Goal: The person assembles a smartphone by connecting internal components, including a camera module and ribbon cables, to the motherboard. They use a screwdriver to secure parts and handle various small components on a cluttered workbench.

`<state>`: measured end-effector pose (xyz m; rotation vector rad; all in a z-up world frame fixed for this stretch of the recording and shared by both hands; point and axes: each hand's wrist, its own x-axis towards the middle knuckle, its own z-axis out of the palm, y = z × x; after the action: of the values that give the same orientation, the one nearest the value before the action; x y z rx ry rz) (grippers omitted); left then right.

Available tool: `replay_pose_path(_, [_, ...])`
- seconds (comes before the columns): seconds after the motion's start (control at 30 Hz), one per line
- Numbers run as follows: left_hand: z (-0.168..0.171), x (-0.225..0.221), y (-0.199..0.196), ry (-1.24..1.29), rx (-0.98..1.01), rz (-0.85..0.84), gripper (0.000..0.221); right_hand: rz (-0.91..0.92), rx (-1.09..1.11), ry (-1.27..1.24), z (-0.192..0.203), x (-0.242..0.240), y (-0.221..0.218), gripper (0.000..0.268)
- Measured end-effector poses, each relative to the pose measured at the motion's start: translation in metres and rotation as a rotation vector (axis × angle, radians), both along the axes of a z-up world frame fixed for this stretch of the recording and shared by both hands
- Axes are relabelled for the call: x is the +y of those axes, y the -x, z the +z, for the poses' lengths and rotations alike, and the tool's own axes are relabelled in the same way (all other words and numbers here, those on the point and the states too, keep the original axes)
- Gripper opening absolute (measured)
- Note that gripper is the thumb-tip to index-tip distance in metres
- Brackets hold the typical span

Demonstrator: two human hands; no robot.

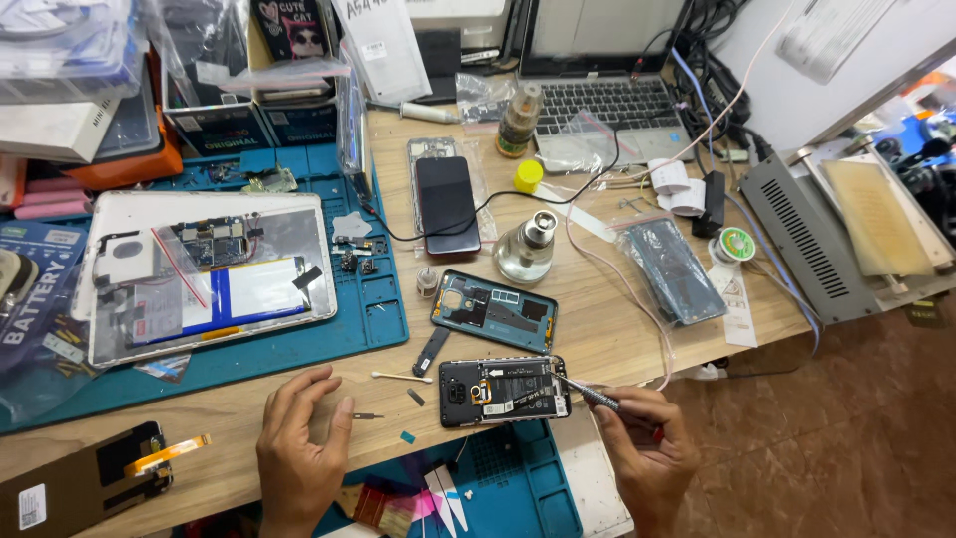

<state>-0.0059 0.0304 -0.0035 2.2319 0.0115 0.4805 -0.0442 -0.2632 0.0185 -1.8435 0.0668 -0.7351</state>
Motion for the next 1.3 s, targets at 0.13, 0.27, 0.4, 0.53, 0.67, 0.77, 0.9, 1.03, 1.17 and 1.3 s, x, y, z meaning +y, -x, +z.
replay_pose_path(0.13, [-0.002,-0.001,-0.001,-0.001,0.022,0.004,0.023,-0.056,0.066,0.142,0.006,-0.004,-0.007,0.019])
replay_pose_path(0.27, [-0.003,-0.003,-0.002,-0.021,-0.005,0.016,0.023,0.067,0.003,0.323,0.016,-0.008,-0.023,0.014])
replay_pose_path(0.4, [-0.002,-0.005,-0.003,-0.018,-0.035,0.054,0.021,0.203,-0.067,0.508,0.018,-0.011,-0.046,0.013])
replay_pose_path(0.53, [-0.002,-0.008,-0.003,-0.05,-0.072,0.097,0.019,0.274,-0.144,0.551,0.019,-0.004,-0.073,0.009])
replay_pose_path(0.67, [-0.001,-0.006,0.0,-0.045,-0.087,0.091,0.018,0.285,-0.13,0.657,0.008,-0.001,-0.08,0.012])
replay_pose_path(0.77, [-0.002,-0.006,-0.002,-0.039,-0.103,0.087,0.019,0.26,-0.119,0.67,0.001,-0.001,-0.083,0.012])
replay_pose_path(0.9, [-0.001,-0.005,-0.002,-0.049,-0.086,0.072,0.02,0.225,-0.086,0.658,-0.006,0.0,-0.085,0.011])
replay_pose_path(1.03, [0.002,-0.007,0.0,-0.023,-0.14,0.076,0.019,0.229,-0.058,0.639,-0.004,0.001,-0.081,0.013])
replay_pose_path(1.17, [-0.005,-0.015,0.003,0.041,-0.131,0.005,0.023,0.217,-0.03,0.497,0.009,0.006,-0.073,0.013])
replay_pose_path(1.3, [0.014,-0.041,-0.011,0.372,0.038,-0.226,0.023,0.23,-0.018,0.364,0.016,0.012,-0.068,0.013])
